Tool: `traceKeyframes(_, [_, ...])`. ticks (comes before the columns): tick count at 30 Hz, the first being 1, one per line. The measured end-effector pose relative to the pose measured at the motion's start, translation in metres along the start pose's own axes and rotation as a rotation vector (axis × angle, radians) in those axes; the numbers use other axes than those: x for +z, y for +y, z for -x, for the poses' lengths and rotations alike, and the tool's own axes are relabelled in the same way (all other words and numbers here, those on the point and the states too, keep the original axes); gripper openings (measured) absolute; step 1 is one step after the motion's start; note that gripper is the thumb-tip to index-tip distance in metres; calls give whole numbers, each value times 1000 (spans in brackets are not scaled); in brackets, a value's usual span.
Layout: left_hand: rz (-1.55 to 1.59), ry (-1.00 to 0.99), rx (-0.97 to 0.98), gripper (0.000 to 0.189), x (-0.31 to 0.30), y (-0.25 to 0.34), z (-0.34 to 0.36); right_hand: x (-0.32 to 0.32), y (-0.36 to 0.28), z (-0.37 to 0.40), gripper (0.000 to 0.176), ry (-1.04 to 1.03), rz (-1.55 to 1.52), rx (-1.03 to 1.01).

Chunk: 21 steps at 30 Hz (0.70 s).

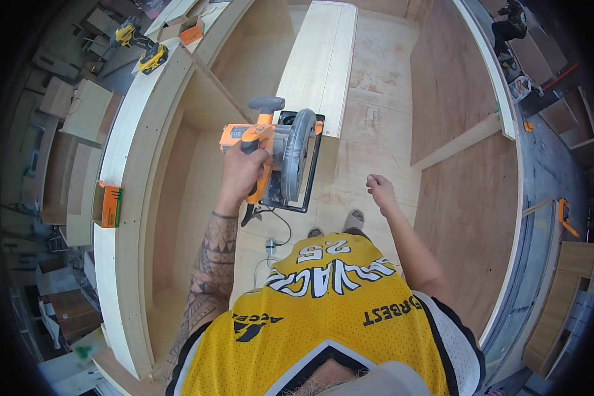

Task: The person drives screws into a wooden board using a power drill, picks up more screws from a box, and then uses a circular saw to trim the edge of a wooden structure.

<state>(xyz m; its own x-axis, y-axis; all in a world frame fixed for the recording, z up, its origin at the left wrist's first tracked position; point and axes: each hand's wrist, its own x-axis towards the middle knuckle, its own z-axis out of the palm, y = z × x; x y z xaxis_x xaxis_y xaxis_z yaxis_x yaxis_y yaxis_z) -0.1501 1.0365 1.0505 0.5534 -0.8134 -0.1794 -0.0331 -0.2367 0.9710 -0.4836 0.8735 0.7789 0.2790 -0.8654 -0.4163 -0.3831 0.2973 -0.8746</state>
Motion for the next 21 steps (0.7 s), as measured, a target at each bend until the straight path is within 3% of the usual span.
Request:
traceKeyframes(5, [25,-9,39,13,1,4,-5,-5,-5,-7,46,82,219,-144])
traceKeyframes(10, [28,-19,-15,13,2,9,-7,24,-78,-39,48,89,291,-306])
traceKeyframes(12, [21,-22,-12,13,1,8,-12,42,-106,-48,49,139,291,-481])
traceKeyframes(21, [-27,-33,-49,12,1,11,-20,73,-140,-74,44,122,304,-367])
